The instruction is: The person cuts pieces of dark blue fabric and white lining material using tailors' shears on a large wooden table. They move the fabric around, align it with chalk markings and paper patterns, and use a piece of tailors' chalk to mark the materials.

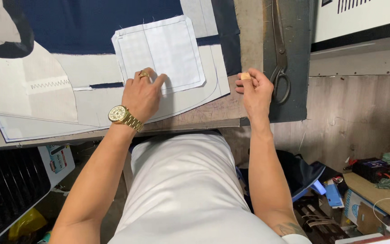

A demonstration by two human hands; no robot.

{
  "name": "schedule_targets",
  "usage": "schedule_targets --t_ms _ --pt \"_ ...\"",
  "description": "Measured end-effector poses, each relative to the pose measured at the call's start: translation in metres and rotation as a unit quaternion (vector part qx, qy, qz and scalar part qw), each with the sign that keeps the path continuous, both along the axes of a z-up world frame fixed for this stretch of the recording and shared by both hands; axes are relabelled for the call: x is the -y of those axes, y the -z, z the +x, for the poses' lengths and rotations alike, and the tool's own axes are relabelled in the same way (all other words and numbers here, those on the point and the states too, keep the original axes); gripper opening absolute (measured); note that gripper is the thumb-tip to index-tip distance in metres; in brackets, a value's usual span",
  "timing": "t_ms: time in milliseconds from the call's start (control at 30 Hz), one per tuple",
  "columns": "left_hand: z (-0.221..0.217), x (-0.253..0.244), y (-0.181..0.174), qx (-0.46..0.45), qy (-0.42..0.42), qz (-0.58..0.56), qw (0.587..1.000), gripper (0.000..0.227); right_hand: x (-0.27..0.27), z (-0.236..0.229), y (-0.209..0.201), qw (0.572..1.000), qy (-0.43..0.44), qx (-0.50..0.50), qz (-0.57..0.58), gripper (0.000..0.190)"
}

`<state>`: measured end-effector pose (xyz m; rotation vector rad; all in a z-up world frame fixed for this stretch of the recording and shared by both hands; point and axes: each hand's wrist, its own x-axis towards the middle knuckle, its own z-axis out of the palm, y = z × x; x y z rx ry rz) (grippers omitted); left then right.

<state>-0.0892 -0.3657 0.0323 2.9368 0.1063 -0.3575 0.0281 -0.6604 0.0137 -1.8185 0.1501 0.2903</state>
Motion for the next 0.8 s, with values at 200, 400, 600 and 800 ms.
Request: schedule_targets --t_ms 200,400,600,800 --pt "-0.006 -0.011 0.021 -0.039 -0.006 -0.007 0.999 0.034 -0.017 0.017 -0.010 0.998 -0.035 0.026 0.039 0.040" --pt "-0.060 -0.055 0.027 -0.054 -0.077 0.009 0.995 0.026 -0.042 0.010 0.011 0.986 -0.121 0.099 -0.061 0.032" --pt "-0.119 -0.091 0.011 0.006 -0.207 -0.042 0.978 0.028 -0.070 -0.046 0.019 0.884 -0.283 0.277 -0.249 0.013" --pt "-0.163 -0.130 0.019 0.080 -0.270 -0.075 0.957 0.027 -0.122 -0.107 0.022 0.829 -0.360 0.407 -0.133 0.010"
